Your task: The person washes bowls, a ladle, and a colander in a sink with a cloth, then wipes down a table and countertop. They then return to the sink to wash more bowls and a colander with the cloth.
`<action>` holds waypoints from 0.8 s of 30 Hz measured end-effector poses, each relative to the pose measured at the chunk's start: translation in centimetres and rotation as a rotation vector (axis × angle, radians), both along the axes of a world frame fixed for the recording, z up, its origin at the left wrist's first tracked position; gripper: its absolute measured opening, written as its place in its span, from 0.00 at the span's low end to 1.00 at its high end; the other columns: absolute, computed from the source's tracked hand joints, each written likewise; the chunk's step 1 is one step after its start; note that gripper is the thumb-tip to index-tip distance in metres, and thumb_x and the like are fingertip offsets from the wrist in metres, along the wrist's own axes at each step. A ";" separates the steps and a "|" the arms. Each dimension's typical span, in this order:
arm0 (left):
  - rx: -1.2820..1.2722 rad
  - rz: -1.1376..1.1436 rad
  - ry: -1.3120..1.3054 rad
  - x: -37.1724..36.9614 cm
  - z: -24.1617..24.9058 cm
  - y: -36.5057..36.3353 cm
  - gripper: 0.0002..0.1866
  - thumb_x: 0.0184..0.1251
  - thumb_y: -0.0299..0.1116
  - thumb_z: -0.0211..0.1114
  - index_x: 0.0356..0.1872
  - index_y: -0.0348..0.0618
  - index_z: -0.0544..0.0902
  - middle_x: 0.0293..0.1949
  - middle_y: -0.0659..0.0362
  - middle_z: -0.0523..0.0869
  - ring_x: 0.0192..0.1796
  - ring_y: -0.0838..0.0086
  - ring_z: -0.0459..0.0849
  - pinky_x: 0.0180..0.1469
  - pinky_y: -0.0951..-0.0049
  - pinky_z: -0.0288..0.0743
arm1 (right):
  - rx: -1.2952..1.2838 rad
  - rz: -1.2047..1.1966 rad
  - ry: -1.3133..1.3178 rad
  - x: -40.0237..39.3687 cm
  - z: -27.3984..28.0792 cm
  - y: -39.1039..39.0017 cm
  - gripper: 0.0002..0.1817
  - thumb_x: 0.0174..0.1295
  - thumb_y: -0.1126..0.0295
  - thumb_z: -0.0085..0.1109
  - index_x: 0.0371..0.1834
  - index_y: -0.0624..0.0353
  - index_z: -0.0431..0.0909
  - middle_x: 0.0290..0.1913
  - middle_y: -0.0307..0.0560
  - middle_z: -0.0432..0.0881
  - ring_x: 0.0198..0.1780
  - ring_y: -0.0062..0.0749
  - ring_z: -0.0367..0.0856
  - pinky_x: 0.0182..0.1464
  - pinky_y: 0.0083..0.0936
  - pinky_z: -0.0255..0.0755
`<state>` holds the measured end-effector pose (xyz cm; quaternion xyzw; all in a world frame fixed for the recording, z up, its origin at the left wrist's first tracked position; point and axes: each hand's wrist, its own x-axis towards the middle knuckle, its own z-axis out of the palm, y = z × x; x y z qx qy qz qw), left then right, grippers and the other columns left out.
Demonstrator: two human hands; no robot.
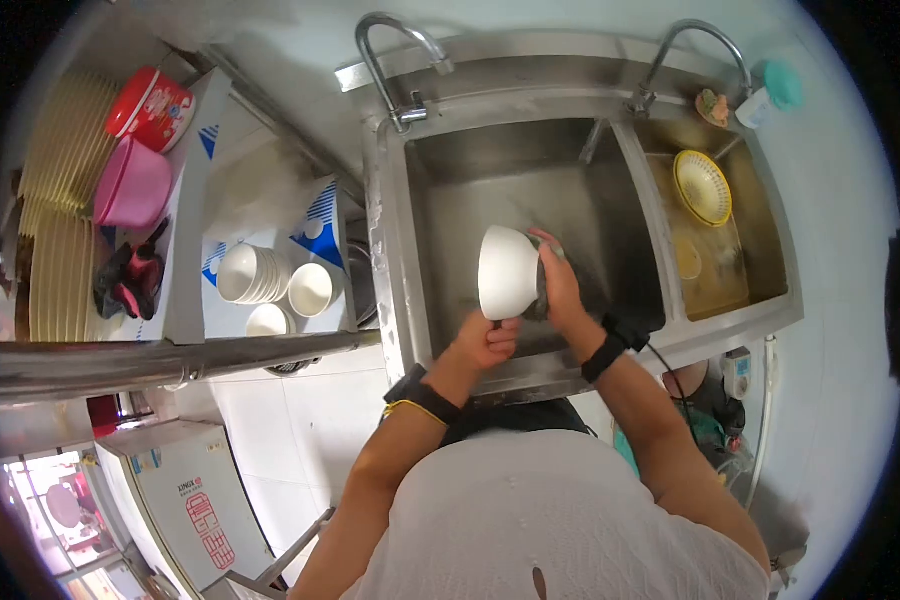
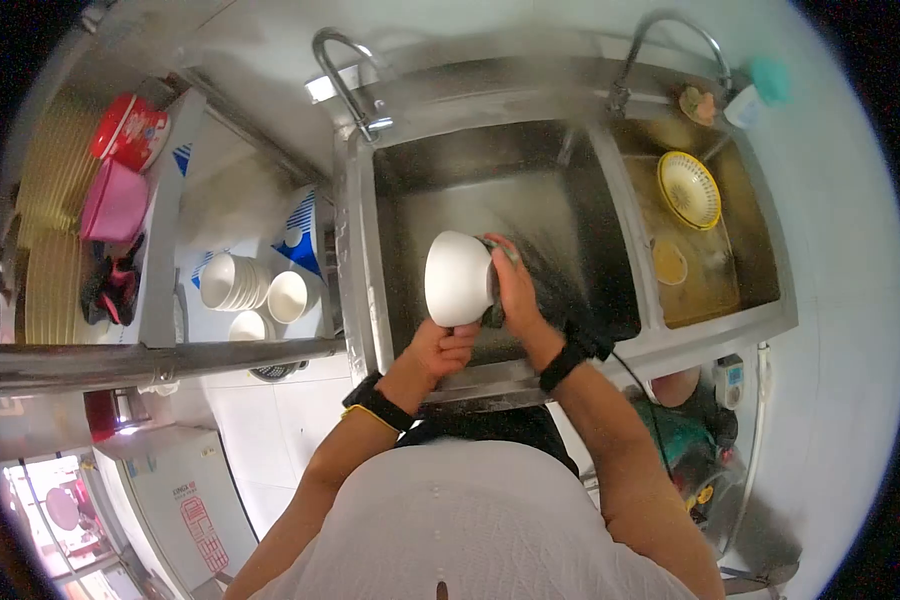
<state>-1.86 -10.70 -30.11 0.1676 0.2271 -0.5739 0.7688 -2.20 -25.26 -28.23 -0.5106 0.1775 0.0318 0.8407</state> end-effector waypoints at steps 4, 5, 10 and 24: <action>0.097 0.207 0.097 -0.3 0.2 -0.8 0.07 0.59 0.35 0.50 0.24 0.47 0.69 0.15 0.64 0.69 0.08 0.87 0.56 0.06 0.87 0.46 | -0.405 -0.204 -0.185 -2.5 -0.1 3.3 0.18 0.60 0.65 0.42 0.53 0.58 0.63 0.49 0.45 0.69 0.51 0.30 0.65 0.54 0.23 0.56; 0.201 0.243 0.072 -0.1 0.3 -0.7 0.07 0.59 0.35 0.51 0.24 0.48 0.69 0.14 0.64 0.69 0.08 0.87 0.56 0.06 0.87 0.46 | -0.557 -0.208 -0.174 -2.7 0.2 3.9 0.19 0.59 0.66 0.43 0.53 0.59 0.63 0.51 0.46 0.68 0.53 0.32 0.64 0.55 0.24 0.55; 0.265 0.241 -0.096 0.1 1.2 2.4 0.06 0.59 0.34 0.47 0.26 0.47 0.68 0.14 0.65 0.67 0.10 0.85 0.56 0.09 0.85 0.47 | -1.071 0.204 -0.397 -4.4 -0.5 1.9 0.23 0.42 0.85 0.46 0.46 0.60 0.66 0.45 0.53 0.69 0.49 0.47 0.67 0.51 0.33 0.61; 1.166 0.183 -0.493 -7.3 2.7 36.4 0.16 0.45 0.31 0.56 0.38 0.42 0.68 0.19 0.62 0.69 0.09 0.82 0.61 0.08 0.84 0.52 | -1.613 0.270 -0.138 -11.3 -2.1 -3.2 0.23 0.41 0.85 0.45 0.45 0.60 0.66 0.46 0.53 0.70 0.47 0.49 0.67 0.49 0.36 0.63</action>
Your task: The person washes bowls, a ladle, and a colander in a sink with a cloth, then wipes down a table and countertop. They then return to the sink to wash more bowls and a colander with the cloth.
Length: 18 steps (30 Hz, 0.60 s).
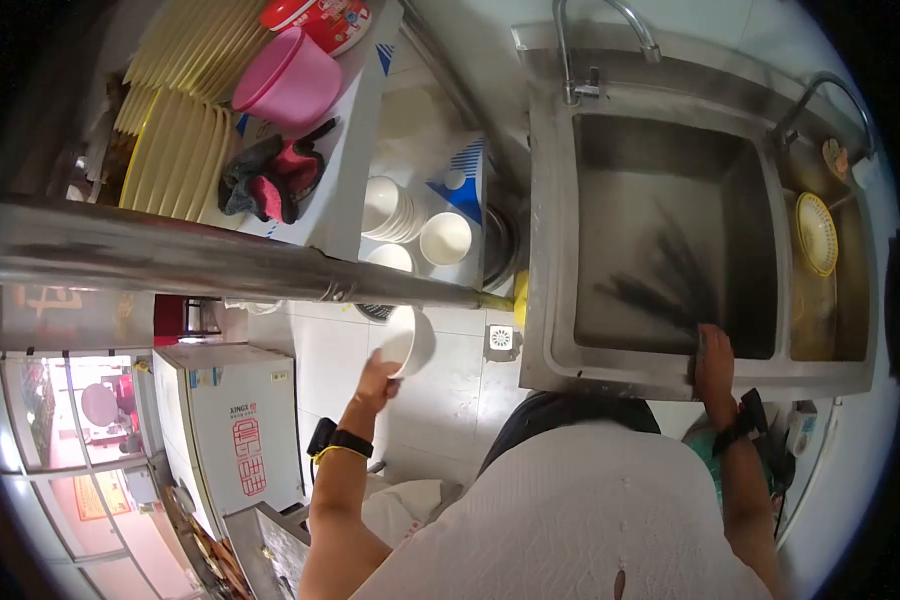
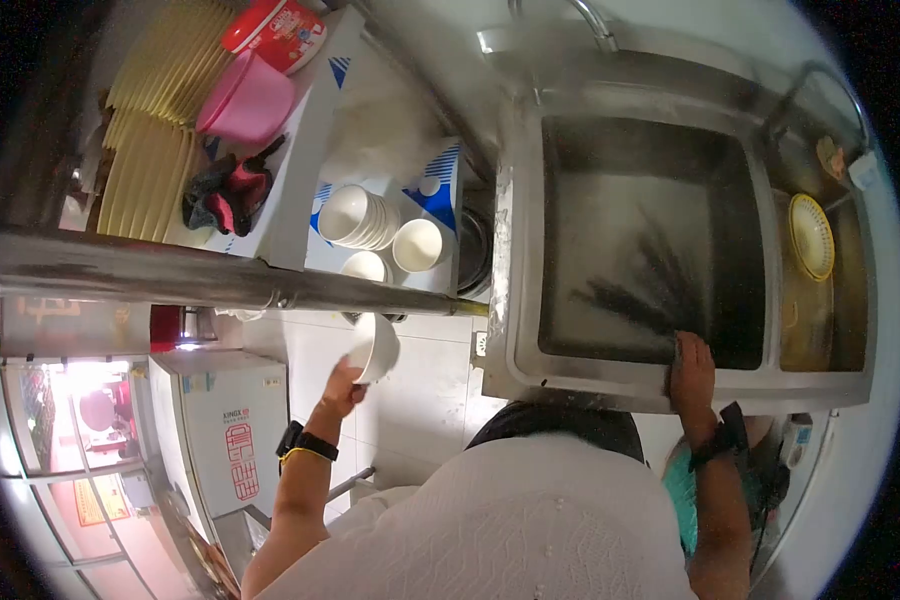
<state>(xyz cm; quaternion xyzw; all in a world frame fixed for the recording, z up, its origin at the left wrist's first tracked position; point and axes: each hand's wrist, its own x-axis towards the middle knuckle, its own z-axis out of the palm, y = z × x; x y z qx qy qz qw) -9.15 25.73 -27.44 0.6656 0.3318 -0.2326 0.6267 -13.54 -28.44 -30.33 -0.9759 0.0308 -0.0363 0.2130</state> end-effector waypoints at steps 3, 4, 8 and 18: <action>0.071 -0.039 -0.116 2.6 0.7 1.5 0.18 0.43 0.28 0.54 0.40 0.39 0.66 0.18 0.60 0.69 0.08 0.81 0.60 0.06 0.82 0.51 | -0.027 -0.033 0.032 -0.1 0.6 0.7 0.22 0.41 0.84 0.46 0.45 0.60 0.65 0.45 0.53 0.70 0.47 0.48 0.67 0.49 0.36 0.63; 0.065 -0.042 -0.121 3.3 0.6 1.8 0.18 0.43 0.28 0.54 0.40 0.39 0.66 0.18 0.60 0.69 0.08 0.81 0.60 0.06 0.82 0.51 | -0.027 -0.036 0.034 0.2 0.7 0.7 0.22 0.41 0.83 0.47 0.44 0.60 0.65 0.45 0.53 0.70 0.47 0.48 0.67 0.49 0.36 0.63; 0.089 -0.165 -0.107 5.9 -1.8 4.6 0.15 0.44 0.27 0.53 0.37 0.38 0.65 0.16 0.60 0.69 0.08 0.79 0.62 0.06 0.82 0.51 | -0.063 -0.070 0.074 0.0 0.3 0.7 0.22 0.41 0.82 0.47 0.45 0.60 0.65 0.45 0.53 0.70 0.47 0.48 0.68 0.49 0.36 0.63; -0.091 0.583 -0.272 15.3 -9.1 2.2 0.04 0.54 0.31 0.53 0.31 0.44 0.71 0.12 0.62 0.68 0.11 0.80 0.65 0.10 0.78 0.59 | -0.030 -0.143 0.191 0.5 0.1 0.2 0.20 0.43 0.77 0.46 0.45 0.61 0.68 0.44 0.55 0.72 0.47 0.47 0.69 0.50 0.35 0.63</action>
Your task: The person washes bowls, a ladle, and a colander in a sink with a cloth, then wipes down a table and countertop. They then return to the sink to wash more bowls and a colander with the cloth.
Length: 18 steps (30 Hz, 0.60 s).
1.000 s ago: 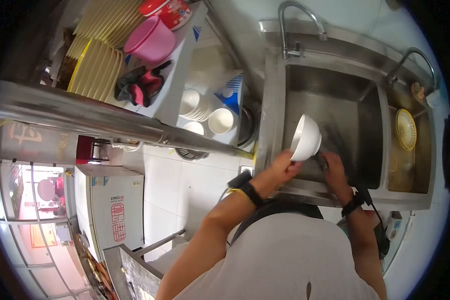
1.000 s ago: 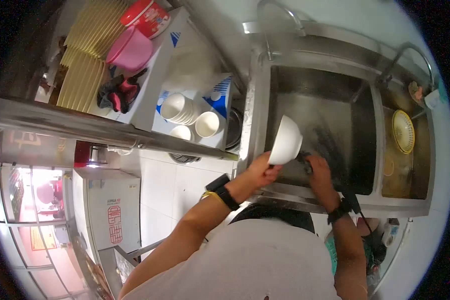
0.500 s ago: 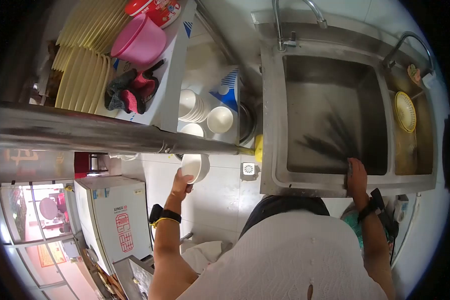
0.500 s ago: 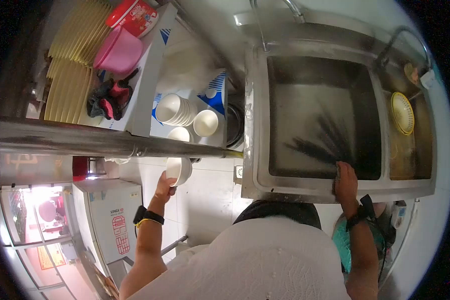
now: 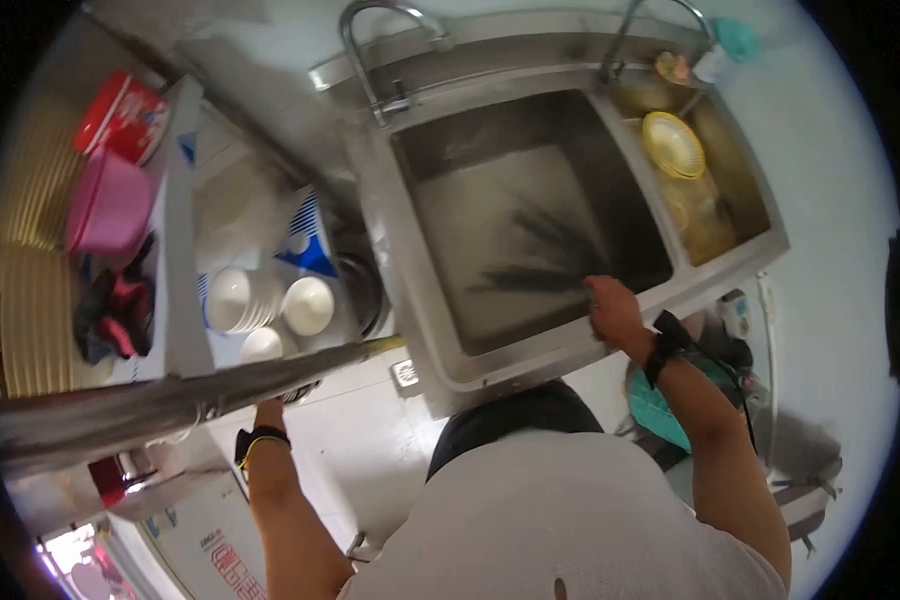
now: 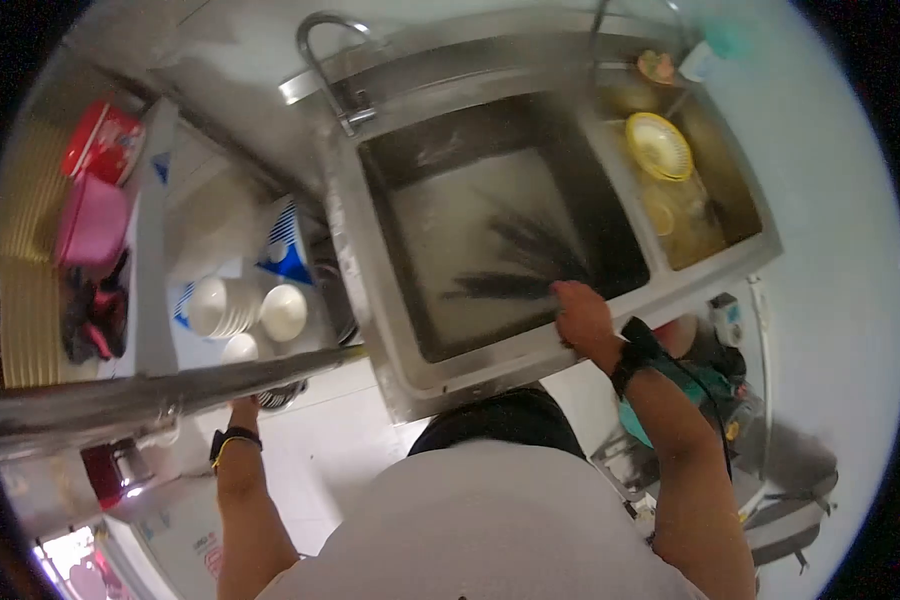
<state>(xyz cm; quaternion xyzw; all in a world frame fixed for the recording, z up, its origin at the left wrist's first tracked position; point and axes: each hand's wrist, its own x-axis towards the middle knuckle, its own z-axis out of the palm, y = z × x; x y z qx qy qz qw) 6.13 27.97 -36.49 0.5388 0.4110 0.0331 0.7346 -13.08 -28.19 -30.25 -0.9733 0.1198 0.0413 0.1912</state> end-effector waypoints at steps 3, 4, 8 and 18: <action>0.098 -0.095 0.094 0.6 -0.6 1.0 0.05 0.54 0.30 0.52 0.33 0.44 0.71 0.13 0.62 0.68 0.12 0.80 0.65 0.10 0.79 0.59 | 0.066 0.048 0.120 1.1 -0.4 -1.1 0.19 0.44 0.75 0.47 0.44 0.59 0.68 0.43 0.53 0.72 0.46 0.46 0.70 0.48 0.35 0.64; 0.126 -0.116 0.118 0.6 -0.5 1.1 0.06 0.54 0.30 0.52 0.33 0.44 0.71 0.13 0.62 0.68 0.12 0.81 0.65 0.10 0.79 0.59 | 0.132 0.116 0.154 1.7 -1.3 -1.6 0.19 0.44 0.74 0.48 0.43 0.57 0.69 0.42 0.51 0.73 0.46 0.45 0.70 0.47 0.35 0.65; 0.222 -0.191 0.194 -1.5 0.3 0.7 0.07 0.55 0.29 0.51 0.36 0.43 0.71 0.14 0.62 0.69 0.12 0.81 0.65 0.11 0.80 0.59 | 0.141 0.400 0.389 5.8 -3.7 -3.3 0.18 0.45 0.72 0.49 0.43 0.58 0.69 0.40 0.53 0.73 0.44 0.46 0.71 0.46 0.36 0.66; 0.382 -0.112 0.183 -16.6 2.7 -6.8 0.15 0.53 0.23 0.46 0.44 0.39 0.66 0.13 0.63 0.68 0.12 0.80 0.65 0.11 0.82 0.58 | -0.200 0.321 0.447 15.4 -10.5 -9.3 0.24 0.53 0.62 0.50 0.51 0.63 0.64 0.48 0.58 0.70 0.49 0.48 0.70 0.48 0.39 0.64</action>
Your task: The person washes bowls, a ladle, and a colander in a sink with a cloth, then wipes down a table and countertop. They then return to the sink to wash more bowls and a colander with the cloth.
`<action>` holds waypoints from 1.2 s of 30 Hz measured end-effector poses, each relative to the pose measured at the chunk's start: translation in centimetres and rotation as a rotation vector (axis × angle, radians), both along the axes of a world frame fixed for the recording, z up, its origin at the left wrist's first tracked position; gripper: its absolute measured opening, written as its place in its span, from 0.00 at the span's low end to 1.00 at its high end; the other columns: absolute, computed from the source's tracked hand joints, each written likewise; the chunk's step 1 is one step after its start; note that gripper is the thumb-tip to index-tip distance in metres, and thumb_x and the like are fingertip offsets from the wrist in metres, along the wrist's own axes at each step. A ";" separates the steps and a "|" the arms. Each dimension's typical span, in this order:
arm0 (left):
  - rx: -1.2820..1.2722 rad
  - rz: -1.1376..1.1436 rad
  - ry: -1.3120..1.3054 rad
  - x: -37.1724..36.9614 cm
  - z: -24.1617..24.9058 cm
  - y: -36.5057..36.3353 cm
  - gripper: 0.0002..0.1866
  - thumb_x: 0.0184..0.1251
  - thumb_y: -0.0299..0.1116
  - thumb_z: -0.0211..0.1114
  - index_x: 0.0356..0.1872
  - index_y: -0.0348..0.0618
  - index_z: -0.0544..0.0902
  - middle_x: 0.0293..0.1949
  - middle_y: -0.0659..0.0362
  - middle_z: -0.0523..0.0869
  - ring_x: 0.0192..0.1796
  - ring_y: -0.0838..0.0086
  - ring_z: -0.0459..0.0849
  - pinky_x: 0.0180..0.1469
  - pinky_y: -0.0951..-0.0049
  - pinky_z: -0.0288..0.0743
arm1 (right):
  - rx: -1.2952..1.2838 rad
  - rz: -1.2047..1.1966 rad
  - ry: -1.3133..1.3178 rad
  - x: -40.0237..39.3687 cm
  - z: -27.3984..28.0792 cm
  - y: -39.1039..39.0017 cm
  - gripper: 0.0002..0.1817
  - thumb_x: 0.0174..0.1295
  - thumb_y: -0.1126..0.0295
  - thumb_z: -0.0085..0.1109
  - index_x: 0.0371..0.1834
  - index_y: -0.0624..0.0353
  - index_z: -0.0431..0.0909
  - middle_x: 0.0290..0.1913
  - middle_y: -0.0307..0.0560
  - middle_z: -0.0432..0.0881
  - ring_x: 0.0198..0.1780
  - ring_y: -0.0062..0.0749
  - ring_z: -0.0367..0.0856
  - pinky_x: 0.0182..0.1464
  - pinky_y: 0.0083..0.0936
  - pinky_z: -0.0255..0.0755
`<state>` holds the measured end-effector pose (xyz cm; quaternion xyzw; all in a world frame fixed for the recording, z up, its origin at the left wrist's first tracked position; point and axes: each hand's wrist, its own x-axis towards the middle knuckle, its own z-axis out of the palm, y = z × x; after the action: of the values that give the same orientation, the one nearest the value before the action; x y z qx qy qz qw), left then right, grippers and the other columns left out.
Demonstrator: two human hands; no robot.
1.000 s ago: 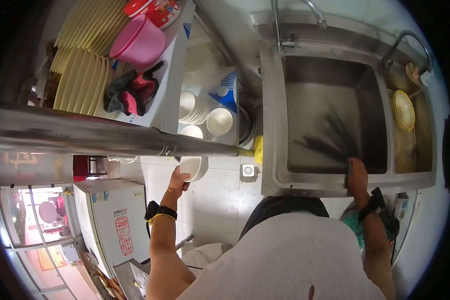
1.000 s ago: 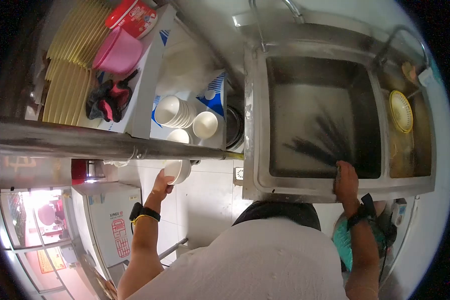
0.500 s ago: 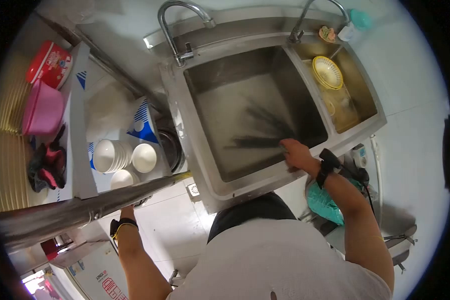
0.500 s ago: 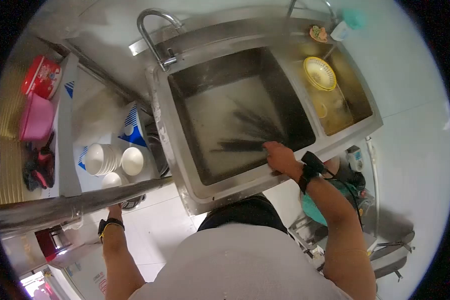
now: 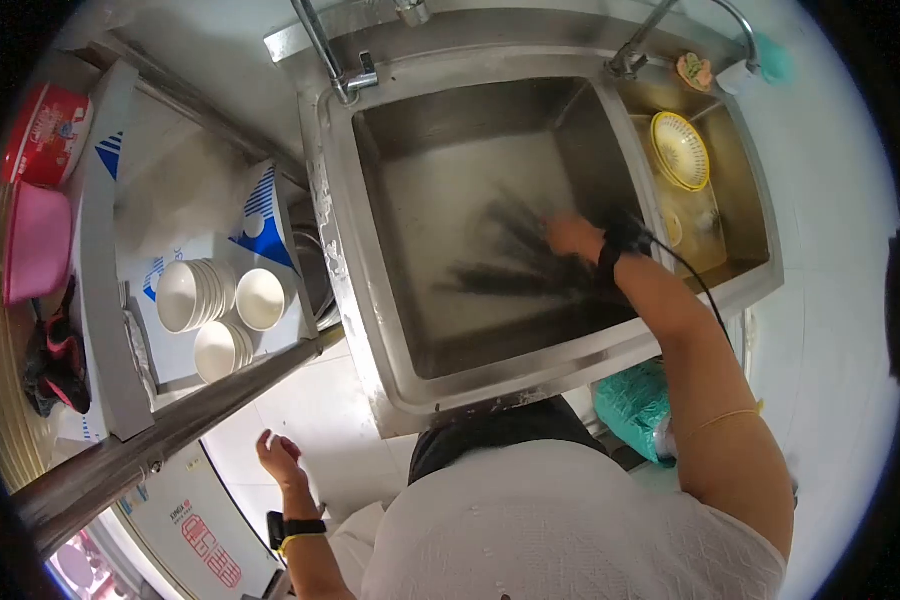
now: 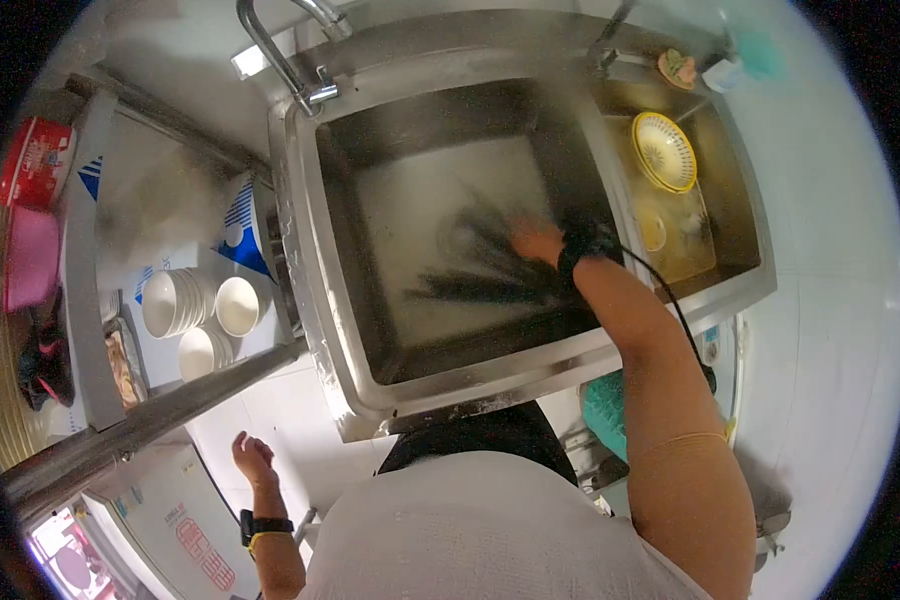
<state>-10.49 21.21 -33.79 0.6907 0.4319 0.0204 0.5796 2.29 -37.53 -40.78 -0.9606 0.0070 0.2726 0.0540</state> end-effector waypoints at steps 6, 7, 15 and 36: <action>-0.120 0.020 0.160 -5.9 0.2 -6.5 0.13 0.53 0.23 0.46 0.42 0.40 0.67 0.14 0.62 0.69 0.12 0.80 0.66 0.12 0.82 0.60 | 0.370 -0.304 -0.194 4.7 -3.8 -3.0 0.41 0.43 0.53 0.61 0.57 0.67 0.56 0.58 0.61 0.58 0.56 0.50 0.61 0.55 0.34 0.60; -0.131 0.032 0.194 -6.6 0.0 -7.2 0.12 0.54 0.23 0.45 0.41 0.40 0.67 0.14 0.62 0.69 0.12 0.80 0.67 0.12 0.81 0.61 | 0.268 -0.229 -0.012 4.2 -6.4 -4.7 0.45 0.40 0.51 0.62 0.57 0.67 0.54 0.59 0.60 0.56 0.58 0.49 0.58 0.57 0.34 0.58; -0.167 -0.008 0.275 -11.5 -0.5 -9.5 0.11 0.56 0.25 0.45 0.42 0.38 0.67 0.16 0.62 0.69 0.15 0.80 0.67 0.15 0.82 0.63 | 0.295 -0.409 0.338 0.7 -10.7 -3.8 0.54 0.32 0.44 0.64 0.59 0.68 0.52 0.61 0.59 0.54 0.61 0.46 0.55 0.59 0.32 0.54; -0.256 -0.051 0.268 -15.1 -2.7 -11.0 0.10 0.55 0.24 0.45 0.40 0.40 0.68 0.16 0.62 0.69 0.16 0.80 0.67 0.16 0.80 0.65 | -0.162 0.116 0.369 -1.9 -2.6 9.4 0.54 0.41 0.44 0.59 0.64 0.57 0.37 0.58 0.80 0.44 0.56 0.66 0.57 0.54 0.45 0.58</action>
<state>-25.61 10.18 -36.49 0.6187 0.4867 -0.1417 0.6002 0.40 -28.15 -43.38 -0.8944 -0.0166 0.4451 -0.0413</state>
